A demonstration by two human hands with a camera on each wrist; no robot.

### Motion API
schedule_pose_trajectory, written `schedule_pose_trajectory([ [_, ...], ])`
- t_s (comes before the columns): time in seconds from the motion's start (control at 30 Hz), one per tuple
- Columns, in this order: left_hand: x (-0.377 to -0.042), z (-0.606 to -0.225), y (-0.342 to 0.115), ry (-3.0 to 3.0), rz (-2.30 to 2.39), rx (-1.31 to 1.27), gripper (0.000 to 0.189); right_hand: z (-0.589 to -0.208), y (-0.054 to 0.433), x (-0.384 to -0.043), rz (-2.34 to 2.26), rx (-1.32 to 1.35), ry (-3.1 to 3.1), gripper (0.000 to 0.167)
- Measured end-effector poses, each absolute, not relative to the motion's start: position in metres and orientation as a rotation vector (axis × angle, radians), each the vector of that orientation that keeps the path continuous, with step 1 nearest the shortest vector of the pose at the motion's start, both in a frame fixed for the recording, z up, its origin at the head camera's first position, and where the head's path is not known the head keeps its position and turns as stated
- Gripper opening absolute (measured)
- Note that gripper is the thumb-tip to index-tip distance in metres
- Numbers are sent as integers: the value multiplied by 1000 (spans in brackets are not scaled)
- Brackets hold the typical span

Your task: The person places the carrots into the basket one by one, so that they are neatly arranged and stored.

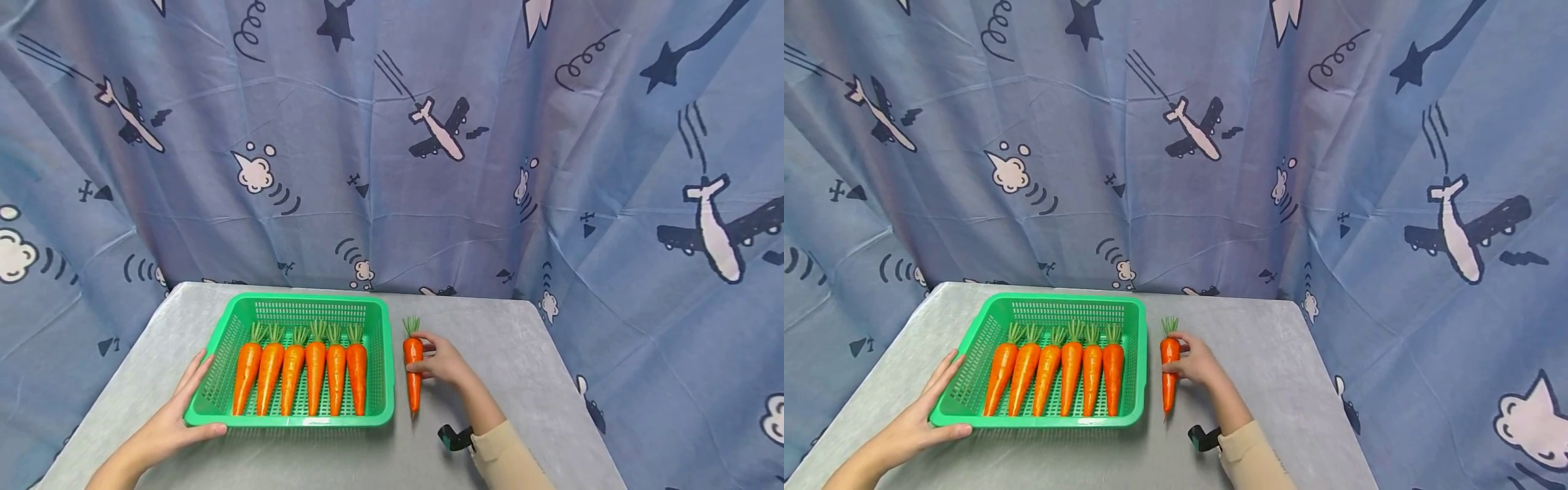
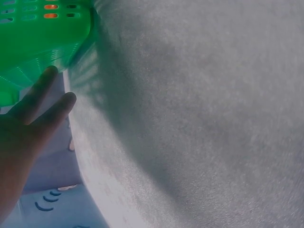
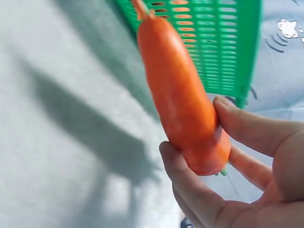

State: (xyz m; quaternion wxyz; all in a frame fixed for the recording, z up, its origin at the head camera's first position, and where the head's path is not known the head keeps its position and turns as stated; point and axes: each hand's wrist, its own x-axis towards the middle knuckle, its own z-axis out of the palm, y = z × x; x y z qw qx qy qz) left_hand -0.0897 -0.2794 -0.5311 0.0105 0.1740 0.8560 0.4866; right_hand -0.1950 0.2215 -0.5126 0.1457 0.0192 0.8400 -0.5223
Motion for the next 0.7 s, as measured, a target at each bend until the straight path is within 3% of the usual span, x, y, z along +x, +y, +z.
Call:
schedule_pose_trajectory([
  [0.7,-88,-532,-280,2727,1467,547,114,-448,208,-206,-1782,-26,2364,71],
])
